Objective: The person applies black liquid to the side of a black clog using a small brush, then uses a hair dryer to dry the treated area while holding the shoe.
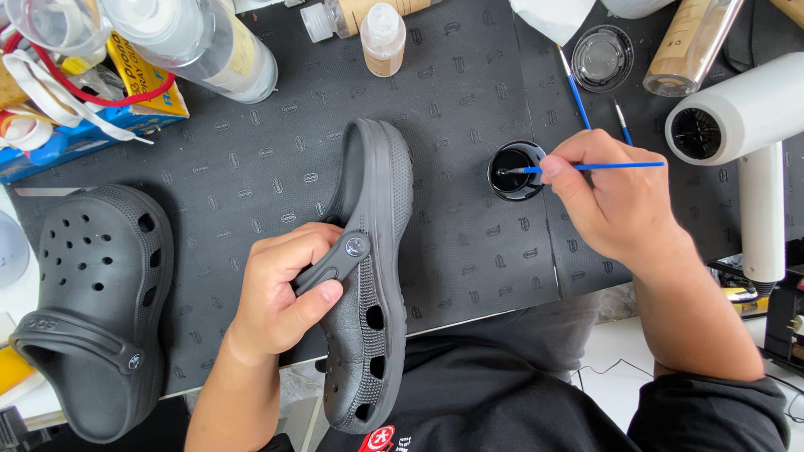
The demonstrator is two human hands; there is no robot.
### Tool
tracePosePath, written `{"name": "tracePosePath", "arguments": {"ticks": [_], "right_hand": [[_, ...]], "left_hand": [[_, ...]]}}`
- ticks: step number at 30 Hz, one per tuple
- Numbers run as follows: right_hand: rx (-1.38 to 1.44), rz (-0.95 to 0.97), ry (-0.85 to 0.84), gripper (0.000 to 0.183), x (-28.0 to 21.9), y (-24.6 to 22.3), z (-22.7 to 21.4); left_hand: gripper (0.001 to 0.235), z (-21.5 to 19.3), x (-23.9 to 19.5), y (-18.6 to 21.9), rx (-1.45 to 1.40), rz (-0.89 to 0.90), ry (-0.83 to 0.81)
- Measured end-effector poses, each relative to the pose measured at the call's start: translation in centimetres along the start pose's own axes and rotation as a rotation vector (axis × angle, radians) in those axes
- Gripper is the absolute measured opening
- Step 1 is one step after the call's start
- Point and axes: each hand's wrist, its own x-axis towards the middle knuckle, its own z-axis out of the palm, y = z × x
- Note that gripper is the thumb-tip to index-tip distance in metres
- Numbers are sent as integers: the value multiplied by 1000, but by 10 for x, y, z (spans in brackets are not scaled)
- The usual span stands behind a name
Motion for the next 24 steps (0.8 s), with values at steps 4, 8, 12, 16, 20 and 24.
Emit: {"name": "tracePosePath", "arguments": {"ticks": [4, 8, 12, 16, 20, 24], "right_hand": [[-25, -41, 80, 18, 1, 3, 0], [4, -36, 70, 16, 3, 0, 5], [-42, -74, 85, 19, 4, 1, 4], [-65, -72, 92, 16, 2, 0, 4], [-26, -80, 103, 19, 2, 2, 5], [-50, -114, 120, 17, 1, -2, 5]], "left_hand": [[31, -2, 0, 0, 11, -13, -10], [29, -1, 1, 1, 19, -20, -3], [29, -1, 1, 4, 27, -47, 9], [29, 0, 2, 7, 28, -41, 33], [32, 0, 0, 6, 55, -34, 51], [33, 0, 0, 7, 14, -23, 63]]}}
